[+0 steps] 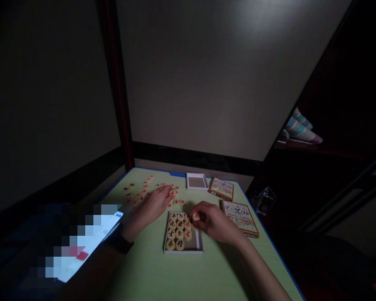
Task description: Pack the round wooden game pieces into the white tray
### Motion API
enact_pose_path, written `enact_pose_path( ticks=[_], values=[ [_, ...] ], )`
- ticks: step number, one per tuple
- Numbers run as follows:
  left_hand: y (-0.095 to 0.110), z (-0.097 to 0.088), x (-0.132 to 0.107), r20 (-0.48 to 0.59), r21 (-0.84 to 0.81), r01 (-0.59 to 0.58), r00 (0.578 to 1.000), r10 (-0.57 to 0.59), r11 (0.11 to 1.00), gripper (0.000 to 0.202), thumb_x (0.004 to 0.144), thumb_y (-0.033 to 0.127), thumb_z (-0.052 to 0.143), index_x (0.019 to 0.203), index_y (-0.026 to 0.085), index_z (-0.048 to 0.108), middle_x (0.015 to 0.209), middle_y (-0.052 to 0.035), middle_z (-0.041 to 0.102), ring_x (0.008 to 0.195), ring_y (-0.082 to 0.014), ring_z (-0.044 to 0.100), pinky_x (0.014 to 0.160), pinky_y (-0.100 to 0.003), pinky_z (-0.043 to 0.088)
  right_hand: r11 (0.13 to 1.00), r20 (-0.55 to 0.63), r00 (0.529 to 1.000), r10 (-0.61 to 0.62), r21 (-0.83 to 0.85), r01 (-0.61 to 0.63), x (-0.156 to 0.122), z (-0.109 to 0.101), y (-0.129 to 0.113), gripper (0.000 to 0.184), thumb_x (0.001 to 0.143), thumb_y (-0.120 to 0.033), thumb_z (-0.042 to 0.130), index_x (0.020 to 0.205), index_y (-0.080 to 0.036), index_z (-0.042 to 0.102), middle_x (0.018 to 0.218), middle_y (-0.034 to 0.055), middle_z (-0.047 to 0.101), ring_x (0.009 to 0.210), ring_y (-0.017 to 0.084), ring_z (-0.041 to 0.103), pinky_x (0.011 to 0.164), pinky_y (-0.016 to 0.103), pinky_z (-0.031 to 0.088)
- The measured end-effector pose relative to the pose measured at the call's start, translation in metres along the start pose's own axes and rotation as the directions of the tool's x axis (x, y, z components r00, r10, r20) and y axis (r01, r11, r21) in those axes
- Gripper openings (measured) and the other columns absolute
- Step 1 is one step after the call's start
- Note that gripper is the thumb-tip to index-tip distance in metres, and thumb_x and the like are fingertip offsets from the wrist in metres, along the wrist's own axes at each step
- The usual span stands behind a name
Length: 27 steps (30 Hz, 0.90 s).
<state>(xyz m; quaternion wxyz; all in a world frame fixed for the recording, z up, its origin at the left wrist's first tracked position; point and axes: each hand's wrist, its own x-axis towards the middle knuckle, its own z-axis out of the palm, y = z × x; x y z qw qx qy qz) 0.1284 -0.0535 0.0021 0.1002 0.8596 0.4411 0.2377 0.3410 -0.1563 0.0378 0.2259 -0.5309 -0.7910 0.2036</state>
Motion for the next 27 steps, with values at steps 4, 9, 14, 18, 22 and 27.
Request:
enact_pose_path(
  ticks=[4,9,14,18,22,27],
  values=[
    [0.013,0.012,-0.008,-0.092,-0.008,-0.146,0.985,0.144,0.989,0.014,0.095,0.017,0.046,0.107,0.020,0.053,0.107,-0.0057,0.063,0.102,-0.0184,0.061,0.091,-0.030,0.048,0.998,0.064,0.997,-0.037,-0.039,0.040,-0.009,-0.003,-0.008,0.027,0.074,-0.003,0.056,0.092,-0.019,0.067,0.093,0.0031,0.066,0.081,0.015,0.060,0.073,0.026,0.045],
    [0.022,0.011,-0.013,-0.143,0.092,-0.233,0.959,0.245,0.968,0.011,0.095,0.019,0.047,0.104,0.020,0.054,0.103,-0.0049,0.062,0.100,-0.0191,0.060,0.092,-0.033,0.049,0.979,0.147,0.989,0.018,-0.204,0.013,-0.013,0.000,-0.013,0.024,0.068,-0.001,0.058,0.083,-0.017,0.066,0.087,0.0035,0.066,0.081,0.017,0.060,0.073,0.026,0.042],
    [0.026,0.011,-0.014,-0.103,0.123,-0.265,0.955,0.278,0.956,0.009,0.096,0.021,0.046,0.097,0.019,0.055,0.097,-0.0050,0.062,0.095,-0.0201,0.060,0.087,-0.034,0.050,0.964,0.181,0.983,0.013,-0.262,0.035,-0.013,0.005,-0.017,0.020,0.066,0.000,0.056,0.073,-0.016,0.065,0.091,0.0060,0.065,0.085,0.017,0.059,0.074,0.025,0.041],
    [0.025,0.012,-0.014,-0.098,0.127,-0.265,0.955,0.278,0.956,0.008,0.095,0.021,0.046,0.096,0.019,0.055,0.097,-0.0051,0.062,0.094,-0.0200,0.060,0.088,-0.035,0.050,0.956,0.184,0.981,0.068,-0.293,-0.011,-0.010,0.008,-0.016,0.021,0.065,-0.001,0.054,0.070,-0.018,0.066,0.084,0.0040,0.066,0.078,0.016,0.059,0.066,0.025,0.037],
    [0.025,0.011,-0.014,-0.086,0.135,-0.255,0.960,0.268,0.957,0.006,0.094,0.021,0.049,0.095,0.019,0.055,0.096,-0.0052,0.061,0.095,-0.0201,0.060,0.090,-0.034,0.050,0.926,0.185,0.972,0.145,-0.371,-0.067,-0.008,0.010,-0.016,0.023,0.066,-0.004,0.053,0.069,-0.020,0.068,0.076,0.0029,0.067,0.068,0.015,0.057,0.059,0.026,0.029],
    [0.027,0.008,-0.015,-0.062,0.154,-0.260,0.960,0.272,0.953,0.008,0.094,0.022,0.050,0.095,0.018,0.056,0.095,-0.0056,0.062,0.095,-0.0204,0.061,0.089,-0.034,0.050,0.904,0.182,0.956,0.228,-0.403,-0.139,-0.006,0.011,-0.021,0.023,0.067,-0.006,0.053,0.070,-0.020,0.071,0.074,0.0047,0.068,0.064,0.015,0.057,0.056,0.027,0.027]
  ],
)
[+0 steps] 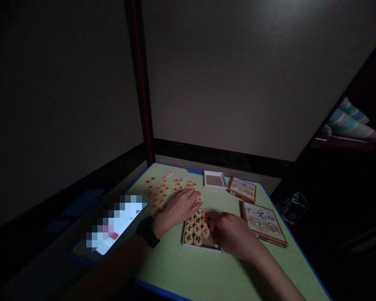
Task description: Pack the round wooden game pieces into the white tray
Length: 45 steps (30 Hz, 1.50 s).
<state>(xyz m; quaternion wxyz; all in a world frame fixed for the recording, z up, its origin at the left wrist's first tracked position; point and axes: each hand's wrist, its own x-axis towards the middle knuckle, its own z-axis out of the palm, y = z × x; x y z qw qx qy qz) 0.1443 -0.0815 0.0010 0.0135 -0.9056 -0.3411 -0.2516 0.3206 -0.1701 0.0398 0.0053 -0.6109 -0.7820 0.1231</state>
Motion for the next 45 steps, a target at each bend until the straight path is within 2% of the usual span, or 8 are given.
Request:
enact_pose_path(
  ticks=[17,23,27,33,36,38,41,45],
  values=[
    [0.000,0.003,-0.001,-0.008,-0.033,-0.005,1.000,0.004,0.999,0.008,0.093,0.020,0.049,0.094,0.019,0.057,0.095,-0.0044,0.063,0.093,-0.0186,0.061,0.087,-0.032,0.050,0.987,-0.140,0.988,-0.069,-0.150,0.048,0.000,0.013,0.004,0.017,0.083,-0.016,0.052,0.096,-0.019,0.062,0.077,0.0047,0.063,0.064,0.015,0.056,0.056,0.027,0.025],
    [0.005,0.004,0.000,-0.019,-0.222,0.056,0.998,-0.062,0.973,0.007,0.089,0.022,0.055,0.092,0.020,0.061,0.092,-0.0035,0.066,0.088,-0.0183,0.062,0.081,-0.029,0.049,0.979,-0.243,0.965,-0.100,0.147,0.138,-0.004,-0.001,0.014,0.020,0.077,-0.010,0.059,0.094,-0.020,0.062,0.089,0.0042,0.065,0.081,0.018,0.059,0.070,0.027,0.040],
    [0.016,0.003,0.002,0.048,-0.456,0.188,0.981,-0.187,0.870,0.005,0.079,0.023,0.066,0.078,0.019,0.063,0.073,0.0018,0.065,0.071,-0.0142,0.060,0.068,-0.024,0.047,0.956,-0.412,0.898,-0.156,0.167,0.243,-0.002,-0.002,0.013,0.035,0.081,-0.011,0.059,0.114,-0.020,0.057,0.106,0.0072,0.062,0.093,0.020,0.059,0.079,0.030,0.045],
    [0.020,0.017,0.004,0.191,-0.757,0.272,0.962,-0.197,0.593,0.009,0.071,0.022,0.070,0.076,0.017,0.065,0.071,0.0015,0.067,0.066,-0.0128,0.060,0.060,-0.023,0.045,0.960,-0.414,0.880,-0.233,0.045,0.276,-0.001,0.001,0.008,0.027,0.088,-0.019,0.057,0.115,-0.022,0.063,0.105,0.0080,0.059,0.089,0.019,0.058,0.075,0.029,0.046],
    [0.019,0.024,0.004,0.257,-0.857,0.304,0.952,-0.167,0.416,0.010,0.069,0.019,0.070,0.077,0.015,0.065,0.071,0.0001,0.067,0.065,-0.0124,0.061,0.060,-0.022,0.046,0.950,-0.386,0.888,-0.250,0.080,0.302,-0.003,-0.001,0.009,0.027,0.088,-0.020,0.059,0.114,-0.023,0.066,0.103,0.0068,0.057,0.087,0.018,0.057,0.075,0.029,0.045],
    [0.018,0.027,0.003,0.299,-0.866,0.326,0.945,-0.130,0.379,0.010,0.069,0.020,0.069,0.076,0.014,0.065,0.069,0.0001,0.066,0.064,-0.0121,0.060,0.058,-0.022,0.045,0.932,-0.346,0.901,-0.260,0.153,0.328,-0.004,-0.003,0.011,0.028,0.087,-0.018,0.060,0.114,-0.023,0.066,0.101,0.0059,0.056,0.088,0.017,0.057,0.077,0.028,0.046],
    [0.019,0.026,0.002,0.347,-0.833,0.347,0.934,-0.082,0.431,0.012,0.071,0.024,0.068,0.071,0.014,0.061,0.065,0.0015,0.062,0.061,-0.0112,0.057,0.055,-0.022,0.042,0.907,-0.291,0.916,-0.275,0.237,0.347,-0.005,-0.005,0.014,0.023,0.085,-0.014,0.060,0.105,-0.020,0.068,0.099,0.0055,0.055,0.090,0.017,0.057,0.080,0.029,0.046],
    [0.018,0.012,0.000,0.267,-0.634,0.205,0.963,-0.038,0.746,0.024,0.073,0.039,0.070,0.069,0.017,0.059,0.066,0.0023,0.059,0.064,-0.0125,0.054,0.058,-0.024,0.040,0.923,-0.248,0.937,-0.247,0.234,0.305,-0.005,-0.004,0.019,0.021,0.080,-0.008,0.061,0.097,-0.018,0.069,0.097,0.0055,0.057,0.089,0.018,0.058,0.079,0.028,0.045]
  ],
)
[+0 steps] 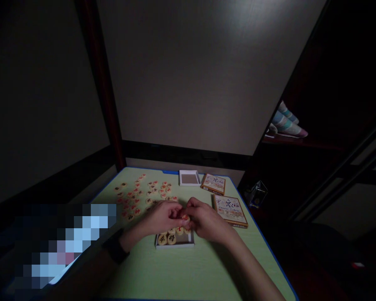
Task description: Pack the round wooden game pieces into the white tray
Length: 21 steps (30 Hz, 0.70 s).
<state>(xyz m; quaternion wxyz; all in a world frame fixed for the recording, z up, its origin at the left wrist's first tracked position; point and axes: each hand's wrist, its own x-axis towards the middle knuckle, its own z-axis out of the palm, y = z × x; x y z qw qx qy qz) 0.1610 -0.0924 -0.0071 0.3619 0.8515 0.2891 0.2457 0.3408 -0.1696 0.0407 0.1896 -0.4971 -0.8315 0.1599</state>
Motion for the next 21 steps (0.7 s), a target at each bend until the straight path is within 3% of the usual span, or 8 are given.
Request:
enact_pose_path(
  ticks=[3,5,8,13,21],
  values=[
    [0.004,-0.008,-0.004,-0.040,0.279,-0.125,0.989,0.141,0.952,0.039,0.063,0.049,0.078,0.083,0.020,0.061,0.085,-0.0009,0.062,0.083,-0.0187,0.056,0.074,-0.029,0.043,0.997,0.039,0.998,0.055,-0.050,-0.053,0.000,0.000,0.003,0.026,0.072,-0.003,0.062,0.092,-0.018,0.070,0.093,0.0043,0.061,0.084,0.017,0.059,0.074,0.026,0.043],
    [0.003,-0.009,-0.006,-0.029,0.348,-0.167,0.982,0.189,0.922,0.045,0.061,0.051,0.078,0.088,0.021,0.057,0.091,-0.0022,0.059,0.089,-0.0209,0.054,0.078,-0.031,0.042,0.993,0.086,0.993,0.085,-0.092,-0.077,0.001,0.002,0.004,0.028,0.070,-0.001,0.061,0.089,-0.019,0.070,0.087,0.0023,0.065,0.077,0.015,0.060,0.068,0.024,0.040],
    [0.000,-0.005,-0.007,0.002,0.424,-0.180,0.980,0.198,0.888,0.044,0.060,0.049,0.076,0.082,0.021,0.049,0.089,-0.0020,0.054,0.087,-0.0216,0.051,0.078,-0.033,0.042,0.985,0.141,0.984,0.107,-0.147,-0.086,0.002,0.005,0.005,0.028,0.068,-0.003,0.059,0.087,-0.021,0.069,0.077,-0.0002,0.067,0.067,0.014,0.058,0.059,0.023,0.033],
    [0.002,0.002,-0.008,0.044,0.447,-0.183,0.982,0.183,0.876,0.043,0.060,0.043,0.074,0.076,0.022,0.041,0.086,-0.0014,0.050,0.087,-0.0215,0.049,0.083,-0.036,0.041,0.984,0.165,0.978,0.127,-0.146,-0.103,0.004,0.009,0.005,0.027,0.068,-0.009,0.059,0.090,-0.021,0.067,0.073,-0.0009,0.067,0.062,0.012,0.054,0.057,0.022,0.030],
    [0.007,0.002,-0.008,0.072,0.419,-0.142,0.990,0.123,0.897,0.033,0.061,0.033,0.070,0.072,0.021,0.041,0.085,-0.0010,0.050,0.090,-0.0219,0.050,0.087,-0.037,0.041,0.977,0.188,0.968,0.165,-0.168,-0.134,0.006,0.009,-0.001,0.025,0.069,-0.011,0.059,0.093,-0.019,0.062,0.069,-0.0014,0.062,0.058,0.012,0.048,0.054,0.023,0.024]
  ],
)
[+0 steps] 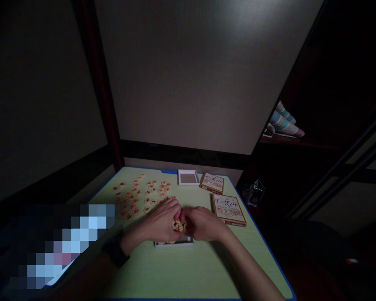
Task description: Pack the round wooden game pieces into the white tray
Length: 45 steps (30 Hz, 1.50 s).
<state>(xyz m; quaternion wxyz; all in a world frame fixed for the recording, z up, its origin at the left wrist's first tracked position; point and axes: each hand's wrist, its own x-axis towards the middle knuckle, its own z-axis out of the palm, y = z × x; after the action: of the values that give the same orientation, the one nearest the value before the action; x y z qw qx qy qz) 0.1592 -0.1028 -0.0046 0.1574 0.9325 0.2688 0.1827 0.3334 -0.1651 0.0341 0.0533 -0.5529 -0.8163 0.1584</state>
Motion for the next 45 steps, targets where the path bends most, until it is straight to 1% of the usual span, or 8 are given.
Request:
enact_pose_path(
  ticks=[11,15,21,25,29,37,42,45],
  values=[
    [-0.001,-0.002,-0.002,0.007,-0.013,-0.026,1.000,0.026,1.000,0.034,0.064,0.036,0.072,0.074,0.021,0.044,0.085,-0.0012,0.051,0.088,-0.0214,0.052,0.084,-0.035,0.041,0.999,-0.018,1.000,0.009,-0.052,-0.010,-0.001,0.003,0.001,0.018,0.072,-0.012,0.057,0.089,-0.020,0.057,0.071,-0.0004,0.061,0.058,0.012,0.046,0.054,0.024,0.021],
    [-0.001,0.002,-0.001,-0.028,-0.011,-0.018,0.999,0.018,1.000,0.039,0.062,0.044,0.074,0.073,0.021,0.044,0.085,-0.0018,0.052,0.088,-0.0227,0.051,0.084,-0.036,0.041,0.997,-0.003,1.000,0.017,-0.079,-0.017,-0.002,0.001,-0.002,0.019,0.072,-0.014,0.059,0.090,-0.019,0.057,0.074,0.0010,0.063,0.060,0.013,0.049,0.054,0.025,0.021],
    [0.003,0.005,0.000,-0.030,-0.014,0.014,0.999,-0.014,1.000,0.035,0.065,0.042,0.073,0.074,0.021,0.047,0.086,-0.0015,0.051,0.090,-0.0223,0.051,0.085,-0.036,0.041,0.990,-0.014,0.999,0.030,-0.139,-0.032,-0.002,0.002,-0.003,0.019,0.074,-0.019,0.063,0.092,-0.019,0.058,0.077,0.0029,0.065,0.065,0.015,0.054,0.054,0.025,0.022],
    [0.007,0.004,-0.002,-0.020,-0.007,0.003,1.000,-0.003,1.000,0.039,0.065,0.048,0.073,0.079,0.020,0.050,0.090,-0.0027,0.052,0.094,-0.0235,0.050,0.091,-0.039,0.040,0.993,-0.001,1.000,0.014,-0.120,-0.014,-0.002,0.002,-0.002,0.017,0.076,-0.022,0.062,0.093,-0.019,0.058,0.077,0.0028,0.065,0.062,0.014,0.052,0.054,0.025,0.021],
    [0.005,0.004,-0.003,-0.012,0.007,-0.017,1.000,0.017,1.000,0.040,0.066,0.051,0.072,0.079,0.020,0.049,0.090,-0.0032,0.052,0.092,-0.0233,0.051,0.090,-0.039,0.041,0.993,-0.009,1.000,0.012,-0.116,-0.013,-0.002,0.003,-0.001,0.015,0.076,-0.022,0.059,0.090,-0.019,0.058,0.073,0.0020,0.062,0.059,0.013,0.047,0.053,0.026,0.019],
    [0.000,0.006,-0.003,0.005,0.006,-0.040,0.999,0.040,0.999,0.030,0.065,0.034,0.071,0.078,0.020,0.048,0.090,-0.0027,0.051,0.090,-0.0217,0.050,0.087,-0.035,0.041,0.996,-0.035,0.999,0.002,-0.087,-0.006,-0.002,0.002,-0.002,0.013,0.072,-0.015,0.054,0.085,-0.019,0.056,0.068,0.0005,0.057,0.056,0.011,0.040,0.052,0.026,0.017],
    [0.001,0.007,-0.002,-0.021,0.010,-0.035,0.999,0.035,0.999,0.037,0.067,0.049,0.071,0.078,0.020,0.051,0.088,-0.0026,0.052,0.089,-0.0225,0.050,0.086,-0.036,0.041,0.999,-0.028,1.000,0.001,-0.051,-0.002,-0.002,0.002,-0.002,0.014,0.070,-0.016,0.058,0.083,-0.019,0.055,0.067,0.0000,0.056,0.055,0.011,0.039,0.052,0.026,0.017],
    [0.002,0.008,-0.001,-0.052,0.041,-0.024,0.998,0.026,0.999,0.035,0.069,0.049,0.070,0.078,0.020,0.052,0.087,-0.0027,0.052,0.089,-0.0228,0.050,0.086,-0.037,0.040,1.000,-0.033,0.999,-0.004,0.003,0.005,-0.002,0.000,-0.001,0.014,0.069,-0.014,0.058,0.081,-0.019,0.054,0.068,-0.0005,0.057,0.058,0.011,0.043,0.053,0.025,0.020]
  ],
)
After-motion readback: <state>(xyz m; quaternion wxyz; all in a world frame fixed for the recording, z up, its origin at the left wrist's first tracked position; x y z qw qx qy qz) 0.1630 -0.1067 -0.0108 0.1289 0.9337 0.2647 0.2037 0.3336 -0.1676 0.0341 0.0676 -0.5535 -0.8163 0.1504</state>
